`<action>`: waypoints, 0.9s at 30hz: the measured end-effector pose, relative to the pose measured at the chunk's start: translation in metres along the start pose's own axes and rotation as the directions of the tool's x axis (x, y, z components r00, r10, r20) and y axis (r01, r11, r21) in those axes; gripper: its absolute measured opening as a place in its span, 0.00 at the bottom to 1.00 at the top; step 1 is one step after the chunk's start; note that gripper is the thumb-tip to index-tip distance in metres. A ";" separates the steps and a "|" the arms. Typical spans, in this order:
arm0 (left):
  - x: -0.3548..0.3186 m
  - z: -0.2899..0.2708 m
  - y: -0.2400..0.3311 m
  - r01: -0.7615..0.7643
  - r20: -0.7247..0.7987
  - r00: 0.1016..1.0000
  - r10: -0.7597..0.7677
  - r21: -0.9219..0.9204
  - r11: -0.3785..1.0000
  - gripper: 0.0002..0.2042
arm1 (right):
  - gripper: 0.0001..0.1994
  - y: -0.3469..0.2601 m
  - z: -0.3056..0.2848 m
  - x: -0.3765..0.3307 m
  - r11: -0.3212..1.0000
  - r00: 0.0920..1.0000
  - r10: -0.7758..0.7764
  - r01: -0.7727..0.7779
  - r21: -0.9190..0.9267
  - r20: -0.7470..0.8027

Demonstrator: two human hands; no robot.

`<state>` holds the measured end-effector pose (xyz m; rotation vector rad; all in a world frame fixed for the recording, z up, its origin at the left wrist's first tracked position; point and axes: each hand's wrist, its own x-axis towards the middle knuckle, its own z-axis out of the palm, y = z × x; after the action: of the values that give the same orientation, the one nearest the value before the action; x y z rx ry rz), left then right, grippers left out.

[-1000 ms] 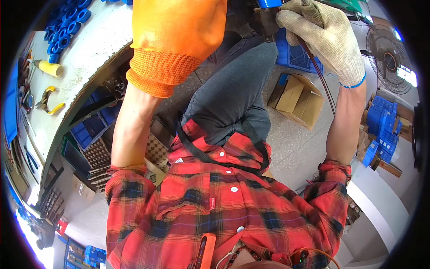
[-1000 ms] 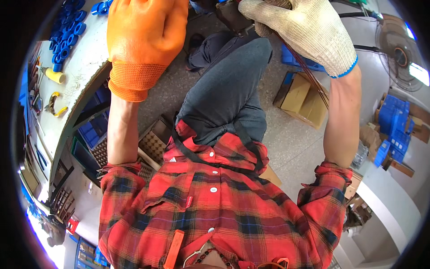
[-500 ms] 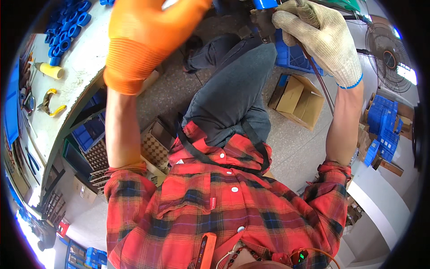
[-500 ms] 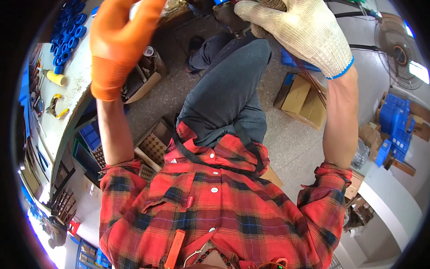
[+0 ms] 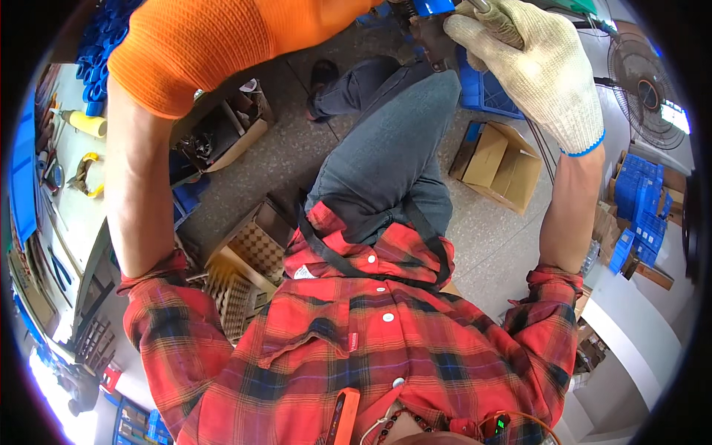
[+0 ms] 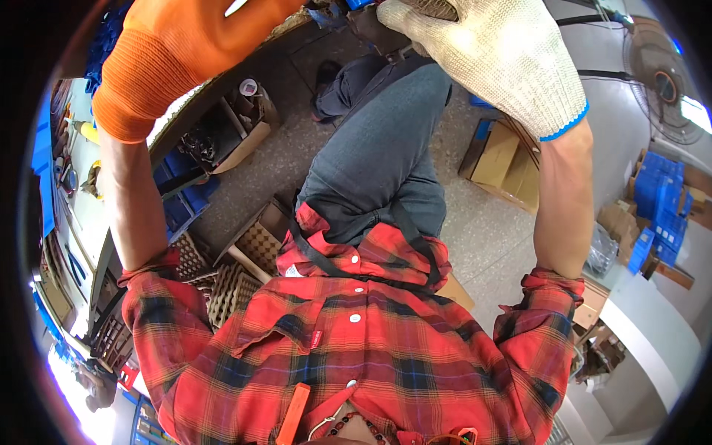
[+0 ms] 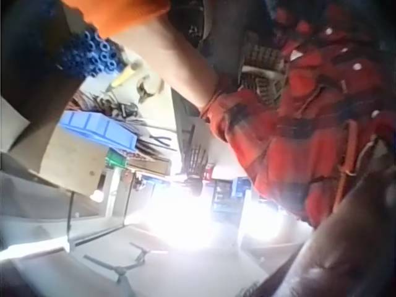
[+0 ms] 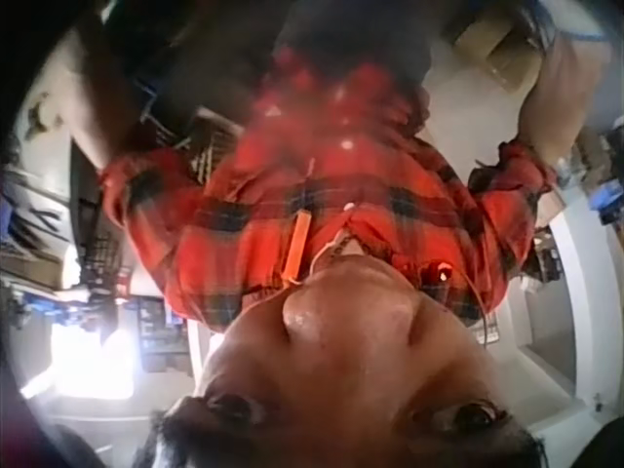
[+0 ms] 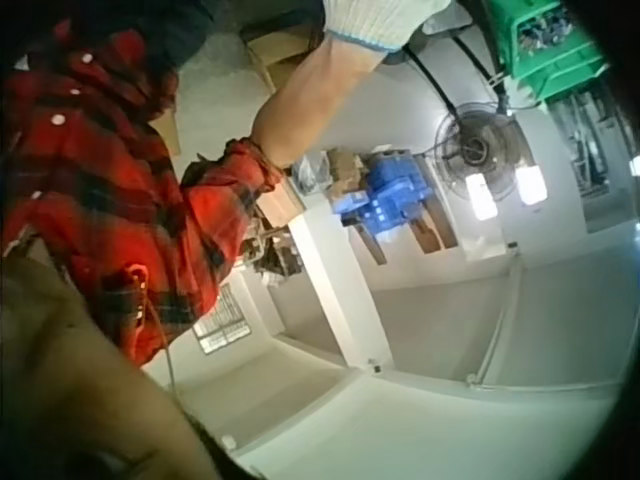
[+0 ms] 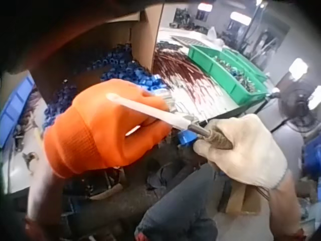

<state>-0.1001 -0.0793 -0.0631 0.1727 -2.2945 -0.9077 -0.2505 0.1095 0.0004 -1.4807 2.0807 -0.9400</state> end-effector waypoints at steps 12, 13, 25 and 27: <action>-0.027 -0.045 0.000 -0.239 0.182 0.938 0.294 -0.271 0.932 0.07 | 0.06 0.003 -0.001 -0.010 0.987 0.987 -0.119 0.106 -0.117 -0.104; -0.021 -0.053 -0.010 -0.263 0.189 0.927 0.323 -0.286 0.922 0.06 | 0.06 0.003 -0.004 -0.011 0.973 0.983 -0.169 0.155 -0.170 -0.072; 0.034 -0.076 0.059 0.192 0.534 0.817 -0.217 0.103 0.976 0.09 | 0.12 0.000 -0.033 -0.007 0.761 0.857 -0.501 0.503 -0.410 0.122; 0.032 -0.078 0.068 0.040 0.503 0.848 -0.168 0.254 0.966 0.08 | 0.12 0.001 -0.035 -0.005 0.743 0.841 -0.527 0.526 -0.414 0.124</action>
<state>-0.0691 -0.0833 0.0403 0.1695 -2.9305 -0.8017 -0.2729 0.1243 0.0232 -2.3967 1.9811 -0.6637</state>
